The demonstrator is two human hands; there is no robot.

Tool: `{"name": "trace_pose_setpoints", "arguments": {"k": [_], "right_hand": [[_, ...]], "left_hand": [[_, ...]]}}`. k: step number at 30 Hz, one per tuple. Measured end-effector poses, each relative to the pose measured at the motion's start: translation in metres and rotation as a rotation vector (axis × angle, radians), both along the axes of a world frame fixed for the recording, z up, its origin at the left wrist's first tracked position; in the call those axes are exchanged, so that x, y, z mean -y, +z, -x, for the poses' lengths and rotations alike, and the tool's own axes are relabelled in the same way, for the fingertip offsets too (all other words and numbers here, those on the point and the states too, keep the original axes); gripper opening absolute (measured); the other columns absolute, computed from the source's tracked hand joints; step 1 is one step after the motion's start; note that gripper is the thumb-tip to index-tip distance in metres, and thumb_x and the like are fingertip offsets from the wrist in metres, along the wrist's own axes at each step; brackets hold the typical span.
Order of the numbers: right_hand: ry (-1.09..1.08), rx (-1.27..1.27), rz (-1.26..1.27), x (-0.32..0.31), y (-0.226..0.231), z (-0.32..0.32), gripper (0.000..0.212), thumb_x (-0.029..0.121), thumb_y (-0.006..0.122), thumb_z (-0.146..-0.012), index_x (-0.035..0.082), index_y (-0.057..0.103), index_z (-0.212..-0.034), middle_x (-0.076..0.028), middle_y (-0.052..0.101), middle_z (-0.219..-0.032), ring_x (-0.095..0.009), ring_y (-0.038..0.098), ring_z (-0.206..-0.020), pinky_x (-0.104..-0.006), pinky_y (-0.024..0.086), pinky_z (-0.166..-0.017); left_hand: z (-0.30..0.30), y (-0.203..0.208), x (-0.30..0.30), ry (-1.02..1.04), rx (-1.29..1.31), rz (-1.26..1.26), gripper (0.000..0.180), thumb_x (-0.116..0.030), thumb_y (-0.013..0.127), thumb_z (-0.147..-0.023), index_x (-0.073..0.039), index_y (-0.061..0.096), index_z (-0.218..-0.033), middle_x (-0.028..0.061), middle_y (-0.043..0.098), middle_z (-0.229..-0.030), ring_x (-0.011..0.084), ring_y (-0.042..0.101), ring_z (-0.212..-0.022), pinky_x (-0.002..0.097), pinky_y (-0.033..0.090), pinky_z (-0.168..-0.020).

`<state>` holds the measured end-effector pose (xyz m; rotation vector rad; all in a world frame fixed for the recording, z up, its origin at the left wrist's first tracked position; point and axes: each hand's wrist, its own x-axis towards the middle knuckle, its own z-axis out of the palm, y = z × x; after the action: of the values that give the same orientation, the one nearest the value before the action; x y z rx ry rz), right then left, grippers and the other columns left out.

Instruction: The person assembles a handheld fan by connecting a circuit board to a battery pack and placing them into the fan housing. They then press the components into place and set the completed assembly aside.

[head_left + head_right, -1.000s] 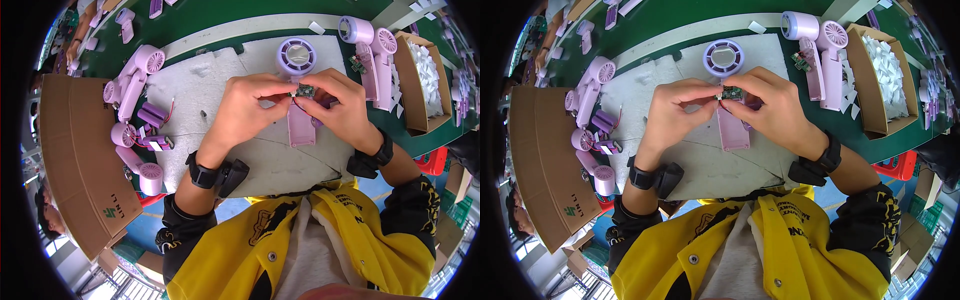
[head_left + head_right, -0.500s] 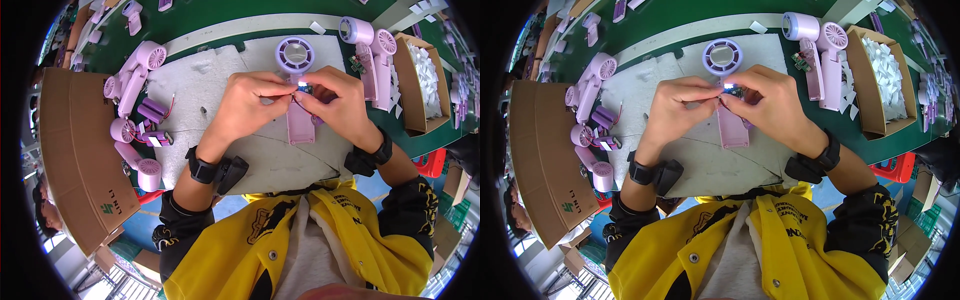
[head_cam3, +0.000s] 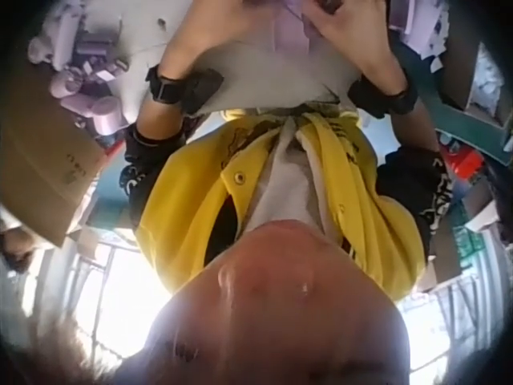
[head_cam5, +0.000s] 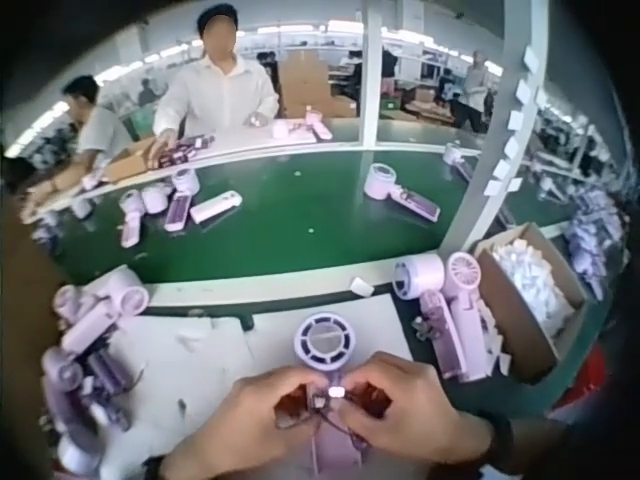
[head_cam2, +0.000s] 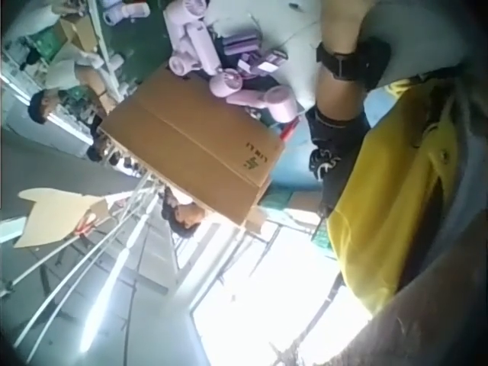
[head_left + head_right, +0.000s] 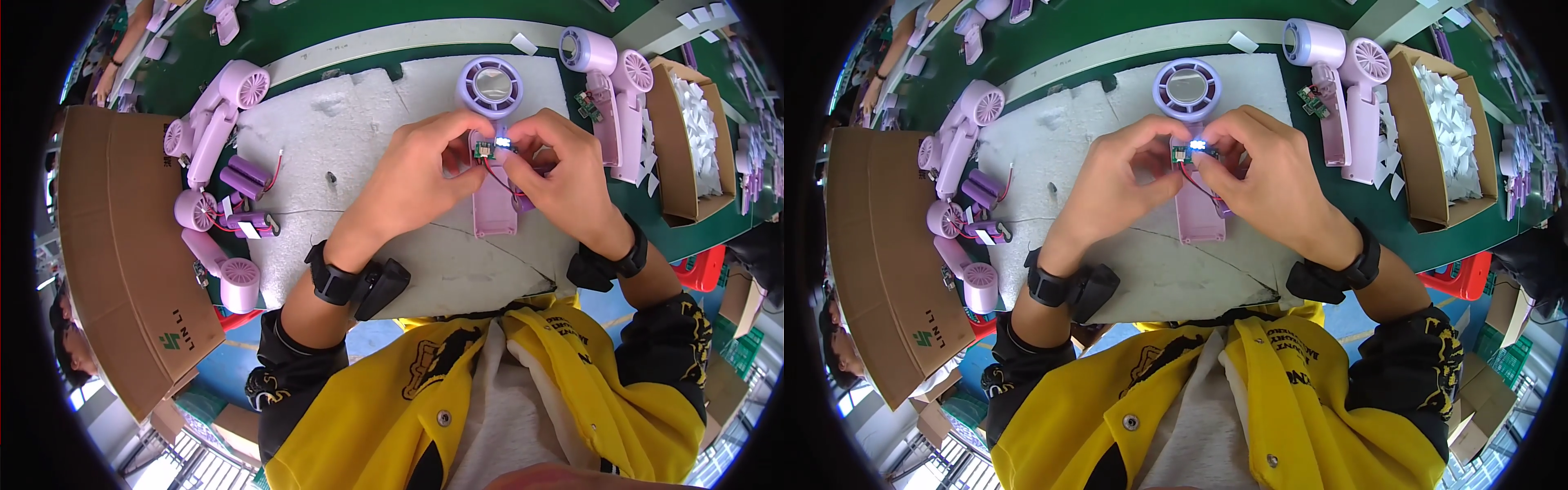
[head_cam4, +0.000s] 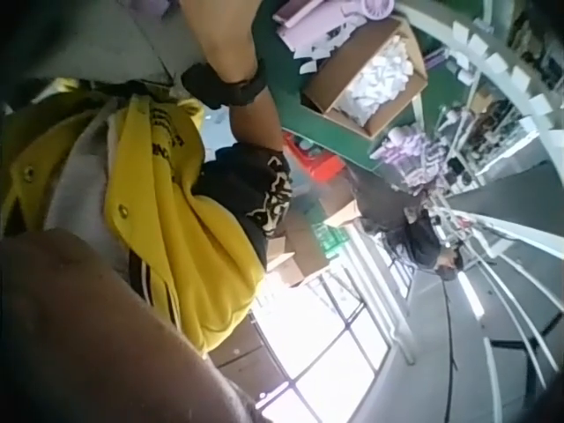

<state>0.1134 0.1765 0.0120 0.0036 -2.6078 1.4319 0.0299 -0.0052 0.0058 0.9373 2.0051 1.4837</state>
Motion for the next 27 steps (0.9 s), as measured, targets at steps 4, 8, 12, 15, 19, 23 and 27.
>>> {"name": "trace_pose_setpoints", "arguments": {"k": [4, 8, 12, 15, 19, 23, 27], "right_hand": [[0.012, 0.034, -0.010, 0.0004, 0.0027, -0.0006, 0.017, -0.002, 0.070, -0.079, 0.000, 0.063, -0.094, -0.007, 0.064, -0.086, -0.011, 0.064, -0.067, -0.0242, 0.053, -0.055], [0.041, 0.004, -0.057, -0.0005, 0.0032, -0.0030, 0.016, -0.002, 0.071, -0.078, -0.001, 0.064, -0.092, -0.007, 0.063, -0.084, -0.012, 0.064, -0.064, -0.0242, 0.052, -0.055], [0.051, -0.091, -0.117, 0.0000, 0.0030, -0.0036, 0.015, -0.003, 0.072, -0.077, -0.001, 0.065, -0.090, -0.008, 0.062, -0.082, -0.013, 0.063, -0.061, -0.0241, 0.051, -0.054], [0.050, -0.128, -0.156, 0.0002, 0.0040, -0.0033, 0.015, -0.003, 0.072, -0.076, -0.001, 0.066, -0.090, -0.008, 0.062, -0.082, -0.014, 0.063, -0.061, -0.0241, 0.051, -0.054], [0.037, -0.132, -0.191, 0.0020, 0.0061, -0.0038, 0.016, -0.004, 0.072, -0.076, -0.001, 0.066, -0.091, -0.008, 0.061, -0.082, -0.014, 0.063, -0.061, -0.0242, 0.050, -0.054], [0.028, -0.128, -0.187, 0.0033, 0.0075, -0.0029, 0.016, -0.003, 0.072, -0.076, -0.001, 0.067, -0.091, -0.008, 0.061, -0.082, -0.014, 0.062, -0.060, -0.0245, 0.049, -0.053], [0.050, -0.131, -0.223, 0.0019, 0.0077, -0.0014, 0.016, -0.002, 0.072, -0.077, -0.002, 0.067, -0.092, -0.008, 0.061, -0.081, -0.014, 0.060, -0.059, -0.0245, 0.048, -0.052]], "left_hand": [[-0.0024, 0.0011, -0.0005, 0.010, -0.020, 0.014, 0.033, 0.001, 0.071, -0.074, -0.004, 0.057, -0.104, 0.0102, 0.064, -0.089, 0.0212, 0.064, -0.074, 0.0320, 0.054, -0.070], [-0.0041, 0.0003, -0.0003, 0.002, -0.024, 0.035, 0.034, 0.003, 0.068, -0.074, -0.005, 0.055, -0.105, 0.0097, 0.064, -0.087, 0.0200, 0.064, -0.073, 0.0321, 0.054, -0.070], [-0.0055, 0.0002, -0.0003, 0.005, -0.036, 0.082, 0.035, 0.004, 0.067, -0.076, -0.004, 0.054, -0.107, 0.0083, 0.064, -0.088, 0.0172, 0.064, -0.074, 0.0310, 0.054, -0.073], [-0.0072, 0.0000, -0.0021, 0.025, -0.033, 0.094, 0.034, 0.004, 0.068, -0.076, -0.004, 0.053, -0.106, 0.0084, 0.064, -0.087, 0.0182, 0.065, -0.074, 0.0314, 0.054, -0.072], [-0.0091, 0.0006, -0.0036, 0.071, -0.039, 0.050, 0.030, 0.003, 0.067, -0.072, -0.005, 0.051, -0.096, 0.0131, 0.062, -0.077, 0.0249, 0.065, -0.069, 0.0342, 0.052, -0.065], [-0.0092, 0.0003, -0.0030, 0.079, -0.027, 0.020, 0.030, 0.003, 0.067, -0.072, -0.004, 0.051, -0.096, 0.0126, 0.062, -0.078, 0.0245, 0.064, -0.068, 0.0338, 0.052, -0.065], [-0.0063, -0.0039, -0.0026, 0.052, -0.035, -0.041, 0.030, 0.003, 0.065, -0.074, -0.004, 0.052, -0.099, 0.0121, 0.062, -0.077, 0.0242, 0.063, -0.066, 0.0329, 0.052, -0.064]]}}
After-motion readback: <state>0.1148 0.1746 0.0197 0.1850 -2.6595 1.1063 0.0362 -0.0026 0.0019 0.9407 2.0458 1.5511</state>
